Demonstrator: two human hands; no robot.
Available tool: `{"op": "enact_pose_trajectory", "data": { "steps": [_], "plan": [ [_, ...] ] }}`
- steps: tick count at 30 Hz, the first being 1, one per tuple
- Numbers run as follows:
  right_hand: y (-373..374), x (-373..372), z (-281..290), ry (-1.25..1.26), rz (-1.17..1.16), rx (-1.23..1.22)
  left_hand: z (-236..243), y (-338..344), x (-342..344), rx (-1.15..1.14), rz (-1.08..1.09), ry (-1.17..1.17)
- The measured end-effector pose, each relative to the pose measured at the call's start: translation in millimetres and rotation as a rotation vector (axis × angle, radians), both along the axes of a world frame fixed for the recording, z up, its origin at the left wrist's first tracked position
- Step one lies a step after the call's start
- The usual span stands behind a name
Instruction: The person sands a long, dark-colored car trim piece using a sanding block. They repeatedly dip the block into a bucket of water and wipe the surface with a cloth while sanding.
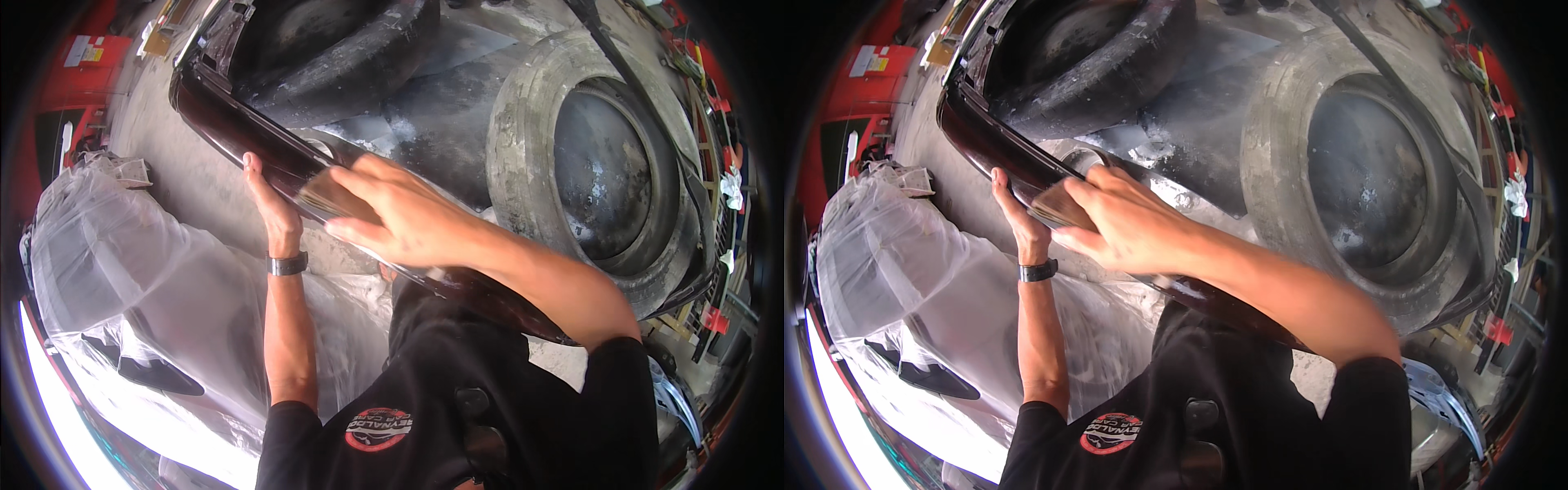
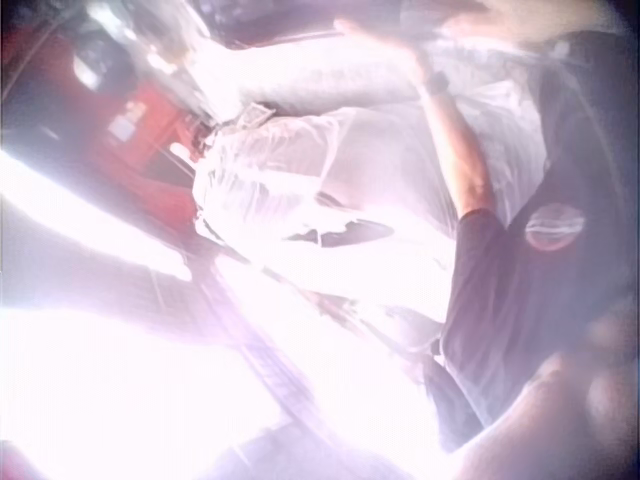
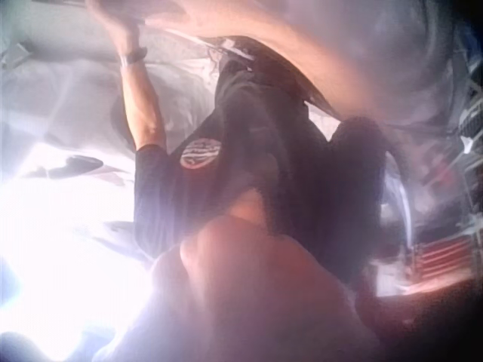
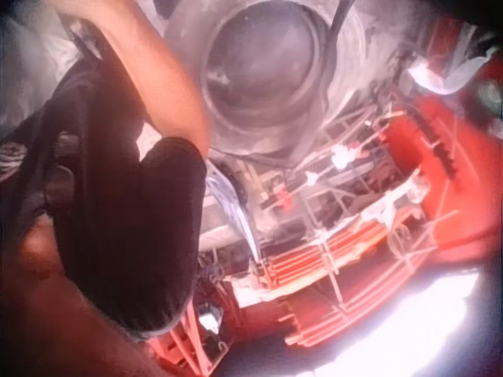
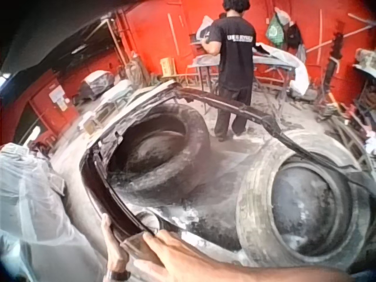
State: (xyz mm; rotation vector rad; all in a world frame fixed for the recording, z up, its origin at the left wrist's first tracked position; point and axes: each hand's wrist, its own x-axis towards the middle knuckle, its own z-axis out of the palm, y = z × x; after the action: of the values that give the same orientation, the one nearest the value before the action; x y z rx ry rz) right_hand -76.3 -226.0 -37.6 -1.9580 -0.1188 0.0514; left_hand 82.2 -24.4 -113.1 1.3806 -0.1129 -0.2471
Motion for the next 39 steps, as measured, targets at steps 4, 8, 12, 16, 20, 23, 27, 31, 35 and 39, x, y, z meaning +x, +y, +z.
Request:
{"op": "enact_pose_trajectory", "data": {
  "steps": [4,8,12,16,20,23,27,31,35,39],
  "plan": [
    [-9,-36,-9,-0.086,-0.004,-0.001,-12,5,4,0.043,0.108,-0.054],
    [-7,-42,-1,0.012,-0.038,-0.005,-22,6,10,0.010,0.114,-0.043],
    [5,2,-11,-0.096,-0.023,0.036,-7,9,5,-0.015,0.012,0.008],
    [-13,-63,-19,-0.091,-0.044,0.040,-31,5,11,0.019,0.223,-0.059],
    [3,2,-12,-0.088,-0.077,0.084,1,-6,-4,-0.009,0.030,-0.024],
    [-23,59,-13,0.003,0.025,0.487,-11,6,9,0.026,0.116,0.021],
    [-68,37,19,0.331,0.059,0.848,-6,3,5,0.033,0.090,-0.009],
    [-54,21,-18,0.296,0.286,0.559,-5,-2,6,0.025,0.044,0.036],
    [-48,-6,-29,0.430,0.450,0.535,-9,8,9,0.053,0.065,-0.021],
    [-64,-62,-21,0.729,0.516,0.667,-7,5,7,0.021,0.064,-0.013]
  ]
}}
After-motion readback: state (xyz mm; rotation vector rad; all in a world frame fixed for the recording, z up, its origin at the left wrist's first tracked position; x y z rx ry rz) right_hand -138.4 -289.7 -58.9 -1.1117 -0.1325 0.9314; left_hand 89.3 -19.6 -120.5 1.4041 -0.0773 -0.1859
